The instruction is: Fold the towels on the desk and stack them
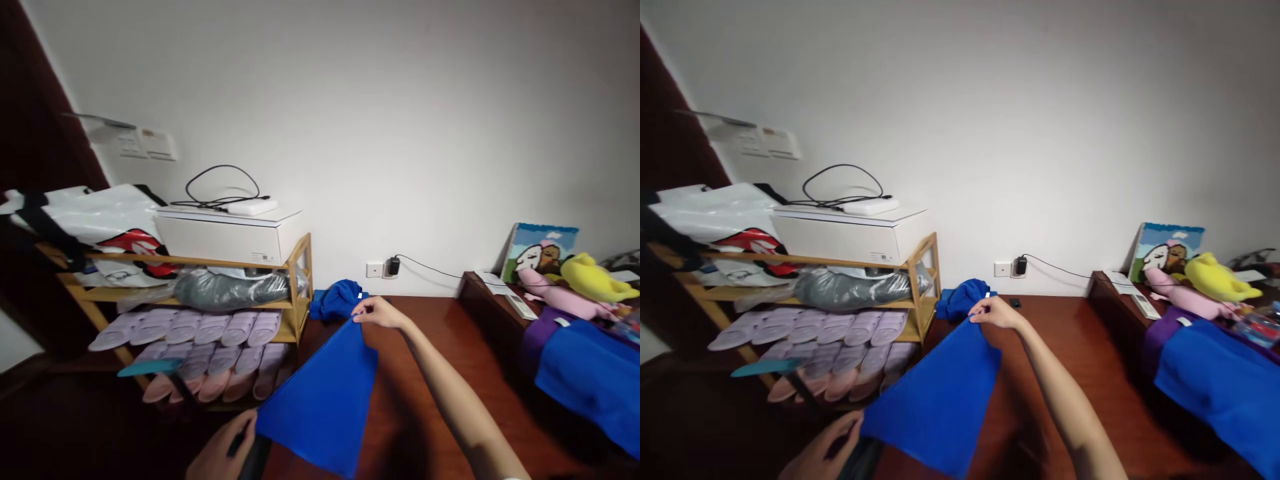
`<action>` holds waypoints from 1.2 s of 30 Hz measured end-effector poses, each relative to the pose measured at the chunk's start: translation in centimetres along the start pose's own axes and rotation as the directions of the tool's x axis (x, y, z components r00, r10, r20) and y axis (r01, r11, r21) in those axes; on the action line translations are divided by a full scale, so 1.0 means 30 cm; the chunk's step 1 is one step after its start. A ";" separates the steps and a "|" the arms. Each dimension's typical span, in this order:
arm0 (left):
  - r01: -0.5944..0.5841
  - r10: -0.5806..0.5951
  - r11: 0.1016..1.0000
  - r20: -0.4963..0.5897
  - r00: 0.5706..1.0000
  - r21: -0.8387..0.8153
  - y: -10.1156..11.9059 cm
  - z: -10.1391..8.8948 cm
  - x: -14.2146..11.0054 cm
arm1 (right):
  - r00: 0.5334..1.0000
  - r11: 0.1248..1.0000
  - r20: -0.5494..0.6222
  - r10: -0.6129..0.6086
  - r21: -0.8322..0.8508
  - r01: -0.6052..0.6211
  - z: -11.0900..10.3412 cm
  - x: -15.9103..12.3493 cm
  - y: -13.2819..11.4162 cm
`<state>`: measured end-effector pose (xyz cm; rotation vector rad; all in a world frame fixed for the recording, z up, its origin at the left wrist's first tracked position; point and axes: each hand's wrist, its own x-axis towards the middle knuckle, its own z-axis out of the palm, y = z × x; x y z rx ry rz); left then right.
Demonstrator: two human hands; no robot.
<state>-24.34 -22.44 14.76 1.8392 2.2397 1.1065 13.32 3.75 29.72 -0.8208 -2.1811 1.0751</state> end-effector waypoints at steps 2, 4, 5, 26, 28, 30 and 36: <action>-0.170 0.169 0.985 -0.020 0.985 -0.027 0.067 -0.065 0.087 | 0.998 0.997 -0.053 -0.016 0.071 0.019 -0.122 -0.154 -0.091; -0.293 0.290 0.955 -0.059 0.955 -0.045 0.169 -0.126 0.162 | 0.990 0.994 -0.141 -0.015 0.107 0.030 -0.207 -0.300 -0.172; -0.334 0.329 0.941 -0.090 0.940 -0.054 0.234 -0.156 0.195 | 0.980 0.992 -0.196 -0.020 0.118 0.044 -0.236 -0.365 -0.205; -0.172 0.317 0.877 0.271 0.909 -0.449 0.729 0.378 0.579 | 0.611 0.961 -0.753 0.243 0.101 -0.257 -0.252 -0.733 0.289; -0.146 0.290 0.909 0.341 0.894 -0.389 0.698 0.559 0.578 | 0.572 0.912 -0.756 0.318 0.079 -0.402 -0.199 -0.690 0.449; -0.128 0.252 0.937 0.372 0.893 -0.326 0.671 0.707 0.560 | 0.551 0.870 -0.747 0.372 0.074 -0.487 -0.153 -0.652 0.572; -0.154 0.222 0.966 0.352 0.909 -0.210 0.567 0.947 0.553 | 0.542 0.778 -0.712 0.446 0.009 -0.629 -0.113 -0.577 0.780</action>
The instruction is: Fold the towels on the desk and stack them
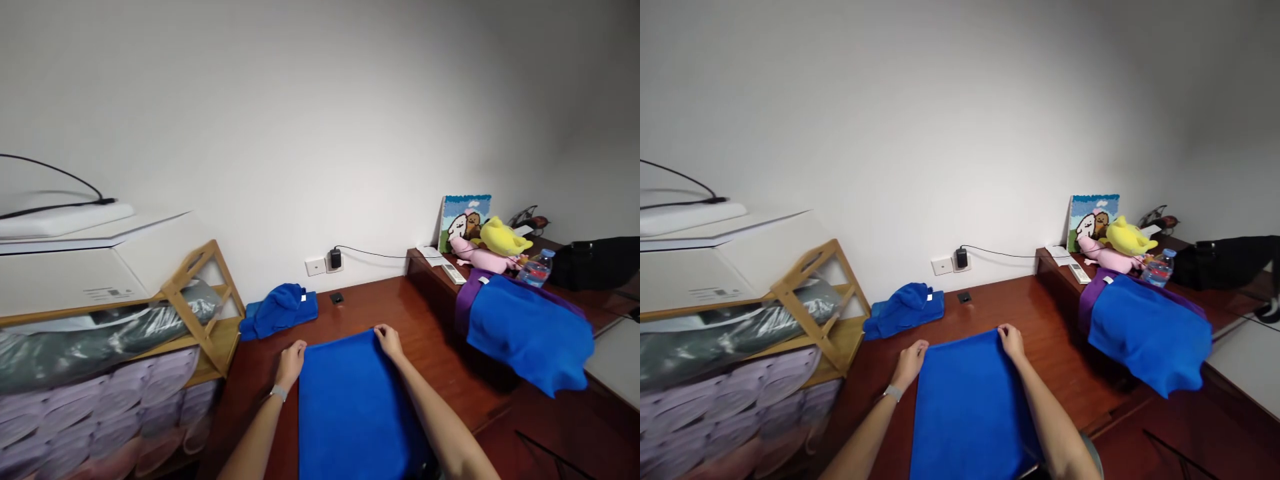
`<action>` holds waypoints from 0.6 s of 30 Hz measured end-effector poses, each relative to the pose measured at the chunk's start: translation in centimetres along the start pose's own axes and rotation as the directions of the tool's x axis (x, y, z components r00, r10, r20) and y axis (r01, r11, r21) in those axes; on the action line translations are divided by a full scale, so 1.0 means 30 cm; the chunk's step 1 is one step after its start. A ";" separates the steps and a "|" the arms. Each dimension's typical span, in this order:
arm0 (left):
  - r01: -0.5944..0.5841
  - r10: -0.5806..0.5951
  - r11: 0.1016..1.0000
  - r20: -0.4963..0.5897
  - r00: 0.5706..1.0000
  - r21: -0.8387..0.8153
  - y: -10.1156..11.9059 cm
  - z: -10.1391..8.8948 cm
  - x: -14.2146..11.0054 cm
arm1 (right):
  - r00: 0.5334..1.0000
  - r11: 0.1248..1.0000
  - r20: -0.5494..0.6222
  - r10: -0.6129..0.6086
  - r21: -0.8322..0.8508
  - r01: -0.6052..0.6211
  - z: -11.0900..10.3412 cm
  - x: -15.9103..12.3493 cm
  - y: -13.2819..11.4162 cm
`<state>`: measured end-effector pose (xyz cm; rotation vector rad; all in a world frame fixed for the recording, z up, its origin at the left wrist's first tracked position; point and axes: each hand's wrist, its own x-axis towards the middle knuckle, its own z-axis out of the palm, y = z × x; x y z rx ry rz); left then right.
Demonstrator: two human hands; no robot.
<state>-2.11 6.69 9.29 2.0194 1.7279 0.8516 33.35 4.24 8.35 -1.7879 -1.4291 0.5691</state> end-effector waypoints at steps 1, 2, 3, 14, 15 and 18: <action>-0.006 0.006 1.000 -0.010 1.000 0.016 -0.023 0.019 0.009 | 1.000 0.999 0.007 0.011 -0.034 -0.011 0.012 0.017 0.013; -0.013 0.013 0.999 -0.020 1.000 0.031 -0.044 0.037 0.016 | 1.000 0.997 0.015 0.023 -0.069 -0.022 0.022 0.033 0.026; -0.019 0.020 0.999 -0.031 0.999 0.046 -0.063 0.056 0.021 | 0.999 0.994 0.022 0.034 -0.105 -0.032 0.032 0.046 0.037; -0.066 0.102 0.983 -0.205 0.974 0.173 -0.146 0.170 0.018 | 0.999 0.916 -0.019 0.028 -0.401 -0.034 0.068 0.067 0.041; -0.083 0.122 0.979 -0.211 0.970 0.184 -0.141 0.169 0.016 | 0.999 0.907 -0.034 0.027 -0.420 -0.039 0.066 0.061 0.027; -0.175 0.216 0.962 -0.194 0.957 0.208 -0.099 0.184 -0.002 | 0.995 0.881 -0.062 -0.073 -0.471 0.035 0.094 0.018 -0.036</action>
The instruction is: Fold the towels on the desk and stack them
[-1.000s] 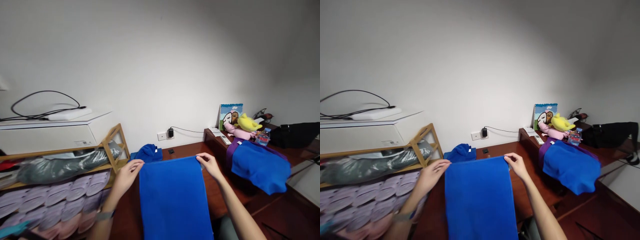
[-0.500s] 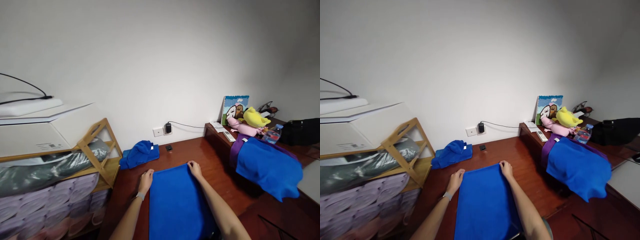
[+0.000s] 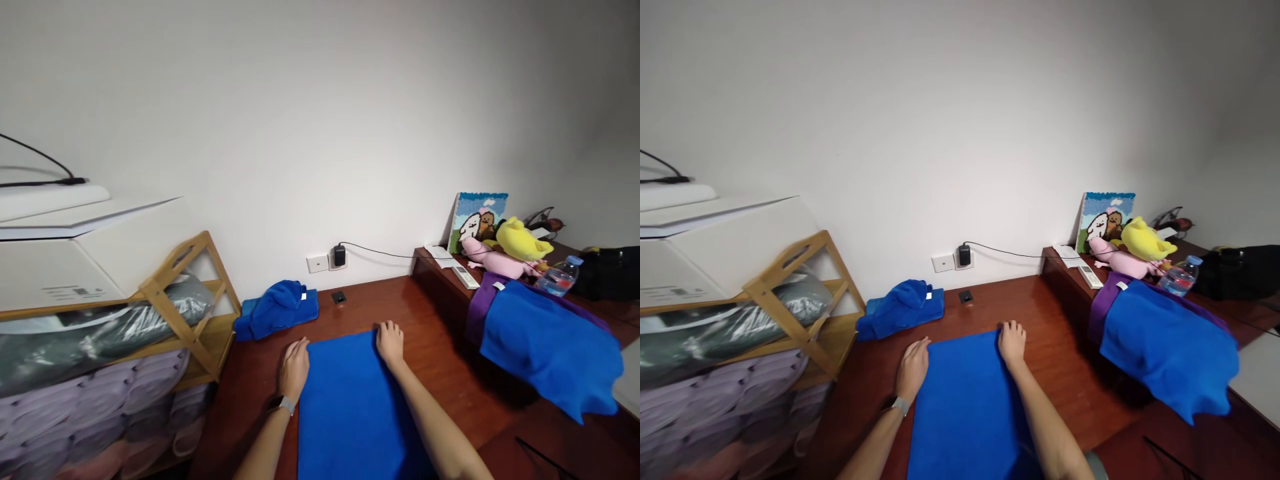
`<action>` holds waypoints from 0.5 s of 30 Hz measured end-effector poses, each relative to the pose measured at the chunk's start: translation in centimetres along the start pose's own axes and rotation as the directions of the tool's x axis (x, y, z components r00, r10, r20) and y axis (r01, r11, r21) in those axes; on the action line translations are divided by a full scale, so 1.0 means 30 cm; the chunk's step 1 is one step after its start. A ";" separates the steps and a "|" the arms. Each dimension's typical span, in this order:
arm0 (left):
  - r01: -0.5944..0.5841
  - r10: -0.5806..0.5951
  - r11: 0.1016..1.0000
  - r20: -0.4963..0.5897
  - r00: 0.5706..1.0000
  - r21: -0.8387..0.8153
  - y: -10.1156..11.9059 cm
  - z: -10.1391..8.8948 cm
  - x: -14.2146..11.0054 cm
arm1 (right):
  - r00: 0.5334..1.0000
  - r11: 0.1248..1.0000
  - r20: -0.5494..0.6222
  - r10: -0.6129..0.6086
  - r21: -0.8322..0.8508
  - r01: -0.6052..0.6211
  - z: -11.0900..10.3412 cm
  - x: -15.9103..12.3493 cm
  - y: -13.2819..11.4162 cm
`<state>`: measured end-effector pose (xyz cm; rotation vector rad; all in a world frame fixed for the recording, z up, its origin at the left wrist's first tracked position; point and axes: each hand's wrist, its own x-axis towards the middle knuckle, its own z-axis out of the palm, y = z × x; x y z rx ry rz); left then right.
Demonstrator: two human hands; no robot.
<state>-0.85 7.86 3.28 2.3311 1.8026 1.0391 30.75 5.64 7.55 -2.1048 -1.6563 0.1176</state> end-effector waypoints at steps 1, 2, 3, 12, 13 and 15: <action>-0.044 0.044 0.999 0.013 0.999 -0.004 0.026 0.008 -0.008 | 0.996 0.997 -0.017 -0.084 0.000 0.084 0.010 -0.023 -0.037; -0.088 0.089 0.996 0.029 0.996 -0.014 0.054 0.019 -0.017 | 0.981 0.981 -0.020 -0.192 0.011 0.192 0.027 -0.050 -0.080; -0.129 0.129 0.992 0.056 0.990 -0.014 0.081 0.033 -0.027 | 0.951 0.951 -0.008 -0.308 0.031 0.308 0.051 -0.078 -0.125; -0.169 0.130 0.978 0.282 0.951 0.122 0.085 0.078 -0.062 | 0.884 0.912 0.224 -0.411 0.102 0.398 0.152 -0.143 -0.190; -0.163 0.121 0.978 0.286 0.951 0.130 0.076 0.075 -0.062 | 0.892 0.924 0.242 -0.381 0.081 0.373 0.134 -0.125 -0.150; -0.153 0.112 0.980 0.281 0.953 0.129 0.069 0.070 -0.060 | 0.911 0.948 0.269 -0.312 0.032 0.315 0.095 -0.086 -0.063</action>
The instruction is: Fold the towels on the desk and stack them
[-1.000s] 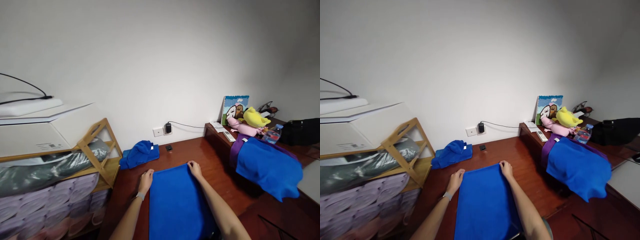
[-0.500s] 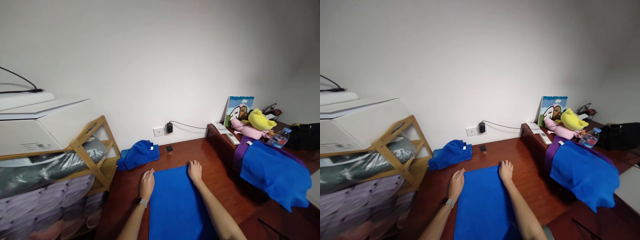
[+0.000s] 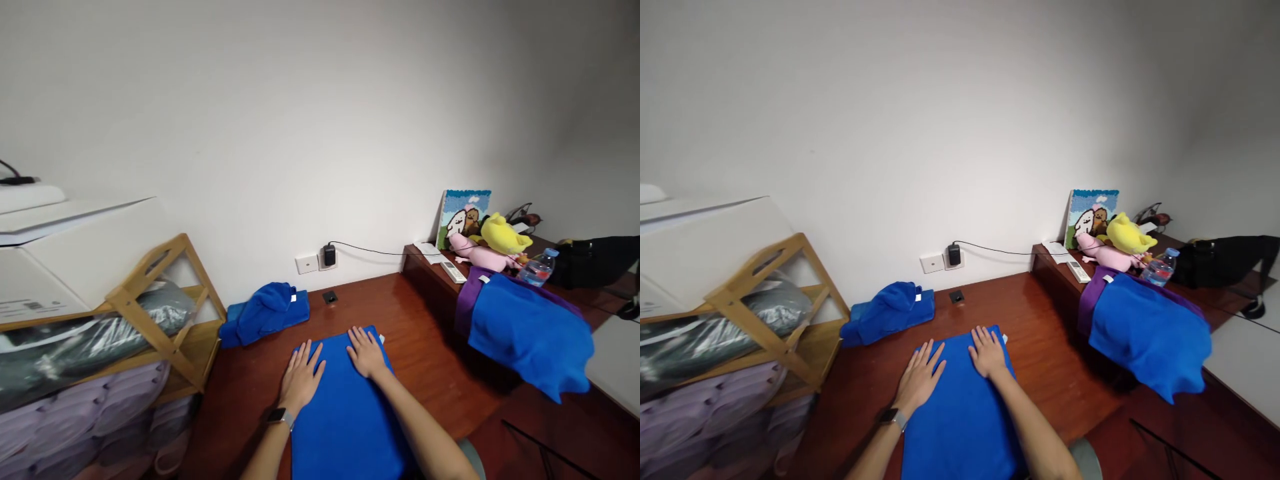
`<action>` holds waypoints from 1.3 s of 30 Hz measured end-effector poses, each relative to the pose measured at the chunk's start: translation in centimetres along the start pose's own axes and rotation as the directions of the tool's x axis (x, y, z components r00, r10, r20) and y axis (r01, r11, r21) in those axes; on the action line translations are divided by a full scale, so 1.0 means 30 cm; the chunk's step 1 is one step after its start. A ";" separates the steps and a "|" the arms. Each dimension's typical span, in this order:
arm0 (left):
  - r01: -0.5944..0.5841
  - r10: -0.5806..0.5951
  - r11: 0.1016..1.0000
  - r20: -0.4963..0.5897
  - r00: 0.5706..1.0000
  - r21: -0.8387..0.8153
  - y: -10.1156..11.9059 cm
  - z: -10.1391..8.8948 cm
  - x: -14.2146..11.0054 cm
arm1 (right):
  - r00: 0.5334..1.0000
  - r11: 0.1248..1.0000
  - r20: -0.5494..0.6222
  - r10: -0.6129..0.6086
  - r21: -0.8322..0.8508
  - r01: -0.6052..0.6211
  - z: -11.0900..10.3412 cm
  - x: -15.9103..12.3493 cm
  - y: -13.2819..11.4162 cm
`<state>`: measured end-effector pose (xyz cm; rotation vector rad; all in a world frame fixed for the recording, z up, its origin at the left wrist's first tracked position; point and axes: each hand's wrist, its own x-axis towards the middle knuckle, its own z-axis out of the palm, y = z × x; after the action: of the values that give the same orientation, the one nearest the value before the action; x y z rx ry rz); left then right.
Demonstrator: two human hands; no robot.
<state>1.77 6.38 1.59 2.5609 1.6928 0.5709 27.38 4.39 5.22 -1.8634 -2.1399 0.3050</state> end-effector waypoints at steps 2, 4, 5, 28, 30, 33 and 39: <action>0.003 -0.003 1.000 0.009 1.000 -0.010 0.001 -0.009 0.006 | 0.997 0.997 0.016 0.081 -0.021 -0.080 -0.044 0.002 0.085; 0.003 -0.003 1.000 0.043 0.999 -0.007 0.005 -0.026 0.020 | 0.990 0.991 0.036 0.133 -0.023 -0.132 -0.085 0.007 0.144; 0.001 -0.001 1.000 0.060 0.998 -0.002 0.009 -0.037 0.029 | 0.988 0.989 0.051 0.146 -0.023 -0.145 -0.101 0.009 0.157; -0.036 0.039 0.998 -0.076 0.996 0.045 0.207 -0.088 -0.356 | 0.993 1.000 -0.114 0.010 -0.005 -0.011 -0.039 -0.315 -0.072; -0.068 0.070 0.997 -0.054 0.996 0.039 0.273 -0.070 -0.359 | 0.990 0.995 -0.112 -0.085 0.036 0.089 0.036 -0.375 -0.156; -0.080 0.080 0.996 -0.005 0.997 0.046 0.322 -0.045 -0.391 | 0.991 0.989 -0.078 -0.109 0.095 0.116 0.086 -0.443 -0.203; -0.005 0.009 0.997 -0.052 0.999 0.075 0.242 -0.071 -0.504 | 0.987 0.987 -0.006 0.160 -0.004 -0.160 -0.086 -0.479 -0.018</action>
<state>2.32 -10.50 0.75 2.6262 1.7551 0.5905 29.57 -9.99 6.74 -2.0404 -1.9919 0.3294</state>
